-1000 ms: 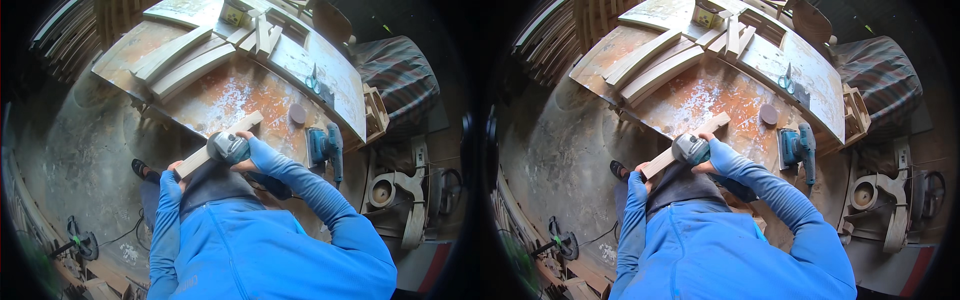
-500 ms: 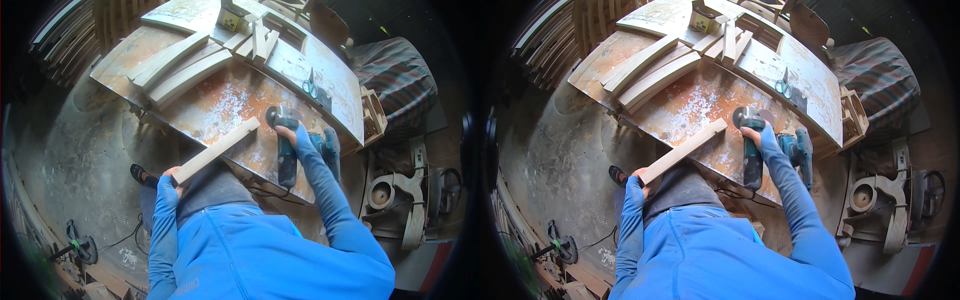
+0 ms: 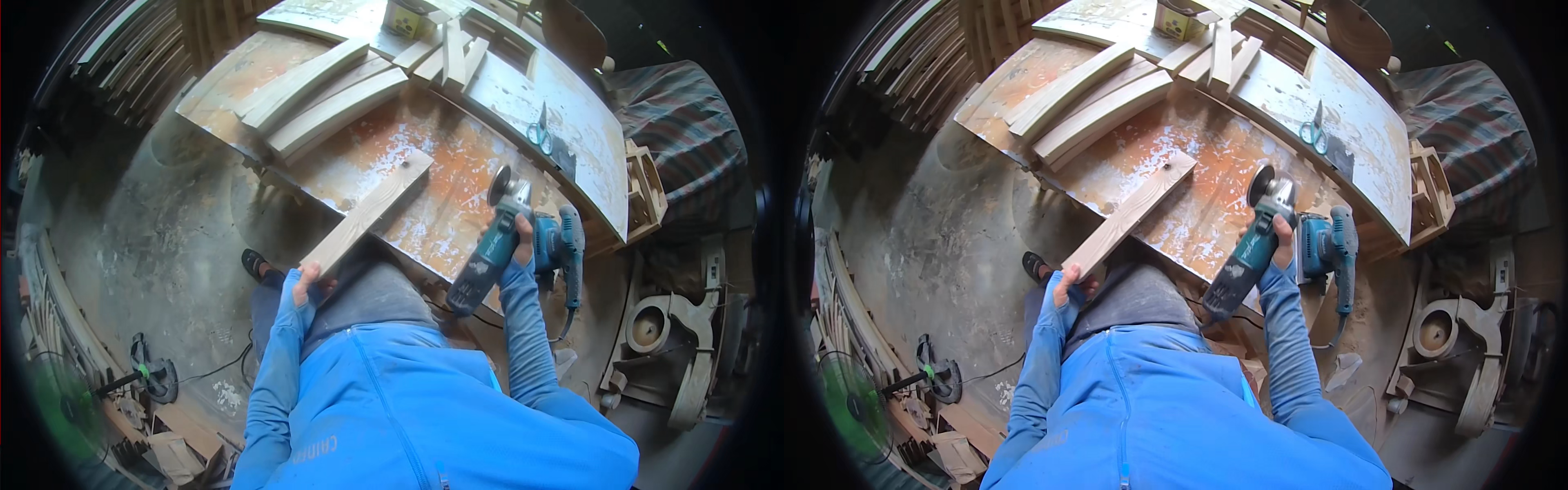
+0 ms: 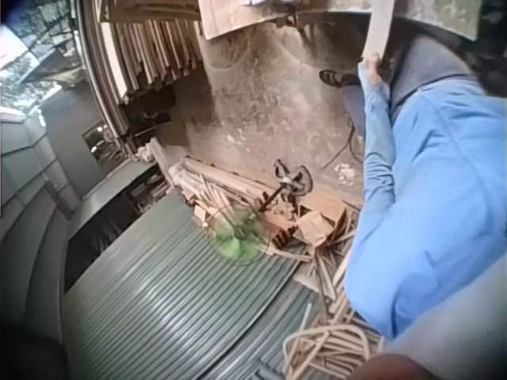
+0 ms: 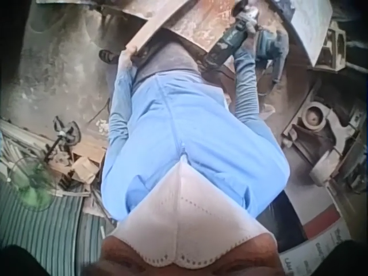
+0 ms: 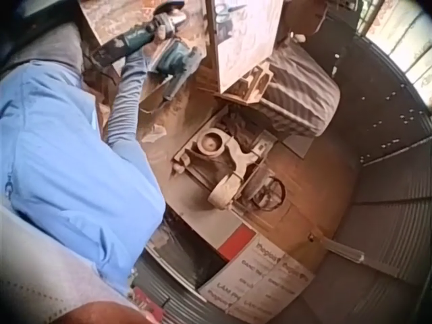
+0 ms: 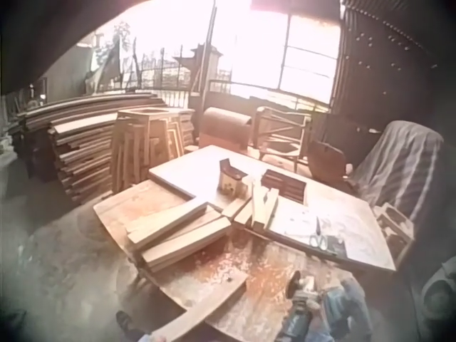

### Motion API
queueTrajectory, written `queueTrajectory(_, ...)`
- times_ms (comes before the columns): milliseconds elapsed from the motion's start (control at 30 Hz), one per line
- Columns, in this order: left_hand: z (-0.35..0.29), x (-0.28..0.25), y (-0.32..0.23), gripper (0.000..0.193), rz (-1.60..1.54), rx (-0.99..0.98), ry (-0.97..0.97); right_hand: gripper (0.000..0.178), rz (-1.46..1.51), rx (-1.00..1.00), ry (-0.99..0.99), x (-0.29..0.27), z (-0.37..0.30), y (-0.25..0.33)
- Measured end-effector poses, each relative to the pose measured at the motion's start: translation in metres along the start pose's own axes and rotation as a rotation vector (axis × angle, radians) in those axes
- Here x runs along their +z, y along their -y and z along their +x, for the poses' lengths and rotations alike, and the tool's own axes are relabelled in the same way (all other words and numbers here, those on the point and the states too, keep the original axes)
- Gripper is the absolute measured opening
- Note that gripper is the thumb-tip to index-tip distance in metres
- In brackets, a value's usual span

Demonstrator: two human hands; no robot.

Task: The recorder uses an angle grinder with a sanding disc to sand the surface and edges of various pieces of wood on a work table.

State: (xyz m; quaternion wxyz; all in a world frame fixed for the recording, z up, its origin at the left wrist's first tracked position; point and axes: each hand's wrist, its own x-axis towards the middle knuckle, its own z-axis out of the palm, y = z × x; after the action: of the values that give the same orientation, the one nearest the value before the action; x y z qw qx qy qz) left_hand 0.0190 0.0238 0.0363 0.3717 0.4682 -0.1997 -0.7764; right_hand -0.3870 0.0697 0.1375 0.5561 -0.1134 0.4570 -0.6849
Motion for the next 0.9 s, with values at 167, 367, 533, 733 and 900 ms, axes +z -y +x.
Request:
queueTrajectory(167, 0.008, 0.004, -0.001, 0.063, 0.101, 0.103, 0.078, 0.062, -0.074, 0.046, -0.129, -0.012, -0.020, -0.047)
queueTrajectory(367, 0.030, -0.022, 0.029, 0.073, 0.599, 0.526, -0.044, 0.068, 0.036, 0.045, -0.068, 0.014, -0.041, -0.057)
queueTrajectory(533, 0.007, 0.011, -0.001, 0.046, 0.127, 0.152, -0.059, 0.069, 0.060, 0.027, -0.019, 0.022, -0.046, -0.052)
queueTrajectory(733, 0.010, 0.021, -0.006, 0.038, -0.414, -0.160, -0.117, 0.067, 0.078, 0.043, 0.027, 0.021, -0.050, -0.052)
queueTrajectory(900, 0.068, 0.037, -0.013, 0.052, 0.372, 0.612, -0.019, 0.065, 0.125, 0.059, 0.000, 0.028, -0.051, -0.052)
